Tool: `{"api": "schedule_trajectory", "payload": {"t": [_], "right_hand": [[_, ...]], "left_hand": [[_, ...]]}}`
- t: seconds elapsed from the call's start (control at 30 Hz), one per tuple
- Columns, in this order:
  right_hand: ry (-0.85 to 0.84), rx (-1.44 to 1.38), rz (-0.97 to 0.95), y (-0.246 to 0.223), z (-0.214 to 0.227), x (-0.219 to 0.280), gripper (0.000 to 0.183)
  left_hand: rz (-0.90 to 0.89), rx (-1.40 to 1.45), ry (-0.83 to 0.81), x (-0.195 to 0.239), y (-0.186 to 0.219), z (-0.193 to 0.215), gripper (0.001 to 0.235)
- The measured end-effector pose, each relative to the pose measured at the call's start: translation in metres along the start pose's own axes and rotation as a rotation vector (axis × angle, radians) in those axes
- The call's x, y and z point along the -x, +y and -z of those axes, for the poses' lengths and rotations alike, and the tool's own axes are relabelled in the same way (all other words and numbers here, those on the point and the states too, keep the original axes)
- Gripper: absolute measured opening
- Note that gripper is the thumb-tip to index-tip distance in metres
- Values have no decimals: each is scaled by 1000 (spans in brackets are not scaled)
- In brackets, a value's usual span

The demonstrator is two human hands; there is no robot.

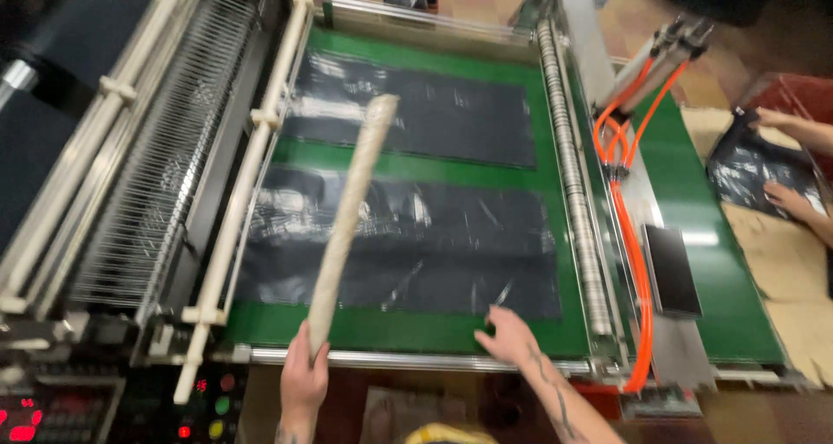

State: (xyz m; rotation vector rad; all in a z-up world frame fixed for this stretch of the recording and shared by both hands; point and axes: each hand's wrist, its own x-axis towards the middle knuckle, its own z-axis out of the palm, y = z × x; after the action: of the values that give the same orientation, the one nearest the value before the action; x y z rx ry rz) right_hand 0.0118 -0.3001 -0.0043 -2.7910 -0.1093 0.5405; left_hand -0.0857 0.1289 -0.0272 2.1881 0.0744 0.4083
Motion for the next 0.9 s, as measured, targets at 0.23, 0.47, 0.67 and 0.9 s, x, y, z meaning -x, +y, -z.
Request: {"api": "schedule_trajectory", "payload": {"t": [0.23, 0.47, 0.67, 0.9], "right_hand": [[-114, -25, -51, 17, -19, 15, 34], [91, 1, 67, 42, -36, -11, 40], [250, -166, 247, 34, -32, 21, 33], [243, -181, 421, 15, 1, 14, 29]], "left_hand": [[203, -178, 451, 19, 15, 57, 63], [315, -101, 382, -55, 108, 60, 62], [454, 227, 114, -160, 169, -44, 40], [469, 383, -212, -209, 192, -224, 42]]}}
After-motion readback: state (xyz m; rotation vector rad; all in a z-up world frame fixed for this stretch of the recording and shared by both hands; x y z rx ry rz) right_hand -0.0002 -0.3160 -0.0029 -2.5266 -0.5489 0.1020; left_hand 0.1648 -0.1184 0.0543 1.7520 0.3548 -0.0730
